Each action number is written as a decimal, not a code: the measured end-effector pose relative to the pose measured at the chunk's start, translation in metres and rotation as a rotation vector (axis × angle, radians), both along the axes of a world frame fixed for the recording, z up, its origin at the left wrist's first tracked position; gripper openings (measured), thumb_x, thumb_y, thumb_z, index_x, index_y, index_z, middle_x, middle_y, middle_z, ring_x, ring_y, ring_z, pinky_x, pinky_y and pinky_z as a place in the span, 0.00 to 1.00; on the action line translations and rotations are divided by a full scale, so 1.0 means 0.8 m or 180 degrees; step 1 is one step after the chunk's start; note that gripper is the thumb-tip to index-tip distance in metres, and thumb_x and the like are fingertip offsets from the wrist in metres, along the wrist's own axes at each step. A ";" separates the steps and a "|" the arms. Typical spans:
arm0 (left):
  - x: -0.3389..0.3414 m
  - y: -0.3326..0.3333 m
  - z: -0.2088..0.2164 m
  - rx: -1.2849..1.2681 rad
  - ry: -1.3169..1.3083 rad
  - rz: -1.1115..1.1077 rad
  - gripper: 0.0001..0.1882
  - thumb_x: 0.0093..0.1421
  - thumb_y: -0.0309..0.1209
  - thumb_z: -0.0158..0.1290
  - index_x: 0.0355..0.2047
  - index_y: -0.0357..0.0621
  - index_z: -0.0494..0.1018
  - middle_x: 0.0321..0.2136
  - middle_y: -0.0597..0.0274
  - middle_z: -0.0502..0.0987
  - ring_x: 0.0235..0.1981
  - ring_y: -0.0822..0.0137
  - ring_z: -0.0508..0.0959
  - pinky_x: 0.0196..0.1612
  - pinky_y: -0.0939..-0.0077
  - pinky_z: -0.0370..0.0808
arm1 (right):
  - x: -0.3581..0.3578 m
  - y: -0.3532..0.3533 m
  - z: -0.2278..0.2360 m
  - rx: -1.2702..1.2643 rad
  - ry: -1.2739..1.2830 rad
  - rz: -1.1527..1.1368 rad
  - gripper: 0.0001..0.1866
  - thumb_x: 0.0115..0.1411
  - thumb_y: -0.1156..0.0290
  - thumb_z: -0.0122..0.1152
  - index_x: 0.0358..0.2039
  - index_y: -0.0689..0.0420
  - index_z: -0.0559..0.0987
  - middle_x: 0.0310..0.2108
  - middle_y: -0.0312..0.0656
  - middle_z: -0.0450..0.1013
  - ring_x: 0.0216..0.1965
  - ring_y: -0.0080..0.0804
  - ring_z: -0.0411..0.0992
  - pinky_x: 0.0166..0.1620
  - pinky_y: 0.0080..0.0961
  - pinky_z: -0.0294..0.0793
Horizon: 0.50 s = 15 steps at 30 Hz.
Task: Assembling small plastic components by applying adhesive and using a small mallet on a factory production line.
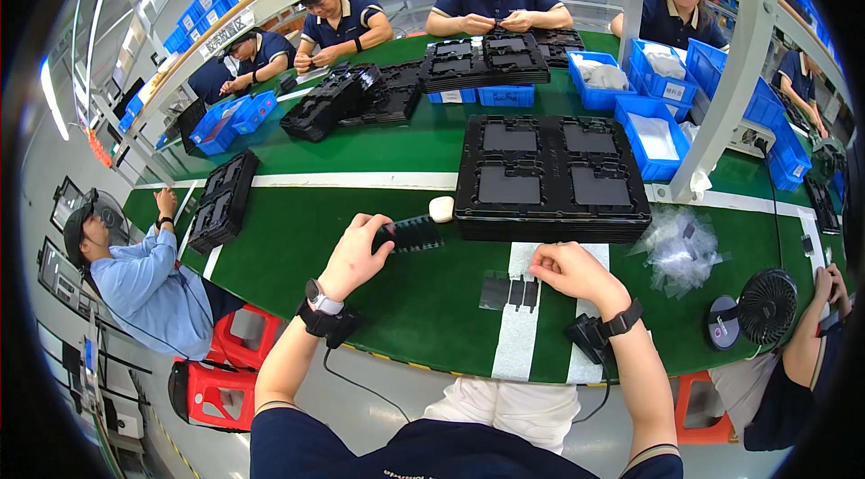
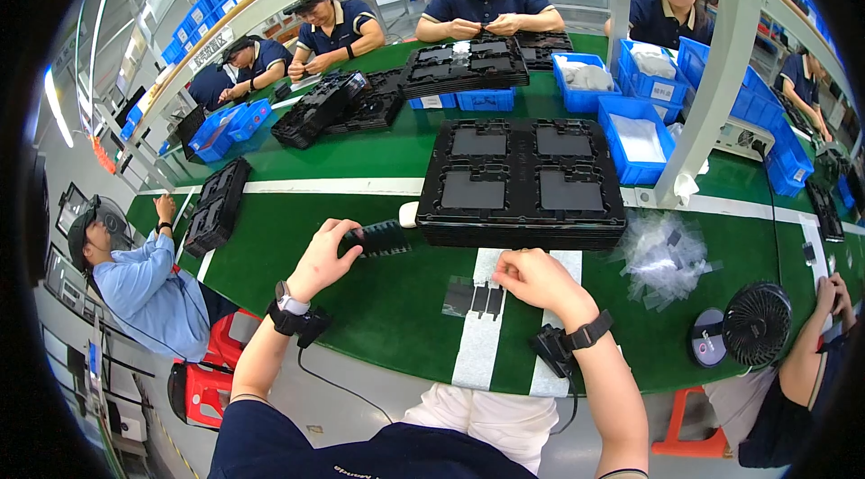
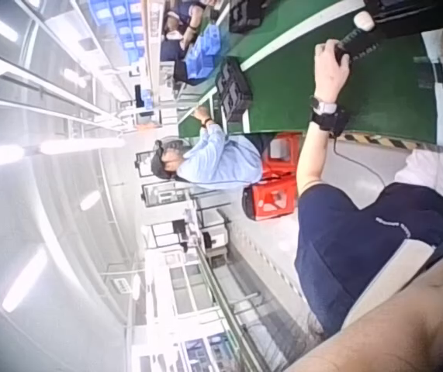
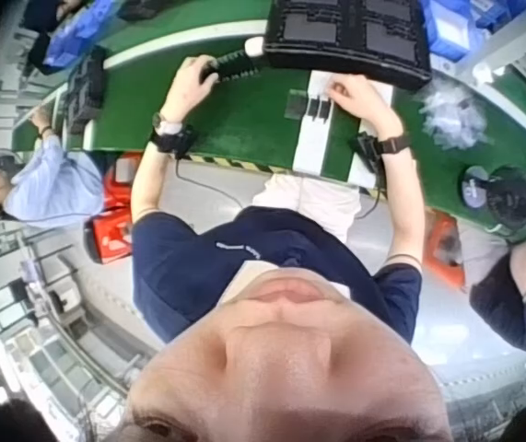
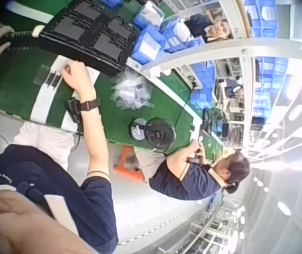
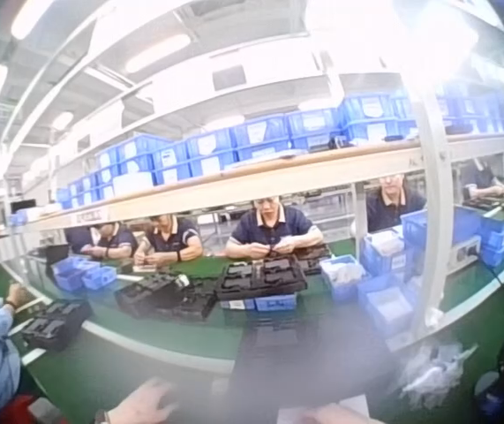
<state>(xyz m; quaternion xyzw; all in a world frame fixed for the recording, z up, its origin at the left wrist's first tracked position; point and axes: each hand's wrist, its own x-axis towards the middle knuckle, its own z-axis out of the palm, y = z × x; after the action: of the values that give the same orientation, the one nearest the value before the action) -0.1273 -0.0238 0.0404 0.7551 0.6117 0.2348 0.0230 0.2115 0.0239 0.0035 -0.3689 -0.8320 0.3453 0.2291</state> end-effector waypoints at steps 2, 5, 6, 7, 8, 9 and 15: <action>-0.003 0.001 -0.006 -0.0031 -0.0198 0.0006 0.14 0.49 0.25 0.55 0.38 0.43 0.68 0.34 0.48 0.70 0.37 0.49 0.72 0.39 0.62 0.72 | -0.001 -0.001 0.002 -0.0016 -0.0022 -0.0007 0.09 0.51 0.68 0.58 0.26 0.62 0.75 0.17 0.44 0.71 0.19 0.36 0.70 0.24 0.28 0.68; 0.000 0.005 -0.011 -0.0203 -0.0515 -0.0061 0.16 0.49 0.22 0.53 0.40 0.42 0.66 0.32 0.47 0.71 0.36 0.48 0.73 0.39 0.62 0.71 | -0.001 -0.001 0.002 -0.0041 -0.0071 -0.0017 0.09 0.51 0.68 0.58 0.26 0.61 0.76 0.17 0.44 0.71 0.19 0.36 0.71 0.24 0.28 0.68; 0.002 0.005 -0.012 -0.0270 -0.0472 -0.0035 0.17 0.49 0.22 0.54 0.40 0.41 0.66 0.33 0.50 0.70 0.36 0.52 0.73 0.36 0.67 0.74 | -0.001 0.000 0.002 -0.0052 -0.0094 -0.0021 0.09 0.51 0.68 0.58 0.26 0.61 0.76 0.17 0.44 0.71 0.19 0.36 0.71 0.24 0.28 0.68; 0.005 0.007 -0.013 -0.0338 -0.0429 -0.0014 0.17 0.50 0.22 0.54 0.41 0.40 0.65 0.34 0.53 0.70 0.36 0.56 0.74 0.34 0.73 0.78 | -0.001 0.000 0.002 -0.0051 -0.0095 -0.0022 0.09 0.51 0.68 0.58 0.26 0.61 0.76 0.17 0.44 0.71 0.19 0.36 0.71 0.24 0.28 0.68; 0.009 0.009 -0.014 -0.0295 -0.0490 -0.0042 0.17 0.50 0.22 0.54 0.40 0.40 0.65 0.34 0.53 0.71 0.36 0.57 0.75 0.35 0.71 0.78 | -0.001 0.000 0.002 -0.0056 -0.0099 -0.0033 0.09 0.51 0.68 0.58 0.26 0.61 0.76 0.17 0.44 0.72 0.19 0.36 0.71 0.24 0.28 0.68; 0.014 0.009 -0.012 -0.0294 -0.0490 -0.0041 0.17 0.50 0.22 0.54 0.40 0.40 0.65 0.34 0.53 0.71 0.36 0.57 0.75 0.35 0.71 0.78 | -0.001 0.000 0.001 -0.0062 -0.0102 -0.0043 0.09 0.51 0.68 0.58 0.26 0.61 0.76 0.17 0.44 0.72 0.19 0.36 0.71 0.24 0.28 0.68; 0.025 0.012 -0.007 0.0110 -0.0773 -0.0209 0.15 0.48 0.20 0.53 0.38 0.39 0.66 0.29 0.49 0.72 0.30 0.52 0.75 0.32 0.66 0.73 | -0.001 0.000 0.001 -0.0068 -0.0076 -0.0031 0.08 0.51 0.68 0.58 0.26 0.61 0.76 0.17 0.44 0.72 0.19 0.36 0.71 0.25 0.27 0.68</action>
<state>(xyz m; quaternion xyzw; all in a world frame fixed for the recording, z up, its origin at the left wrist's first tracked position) -0.1075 -0.0145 0.0350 0.7410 0.5752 0.3341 0.0916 0.2108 0.0237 0.0044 -0.3794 -0.8291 0.3486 0.2169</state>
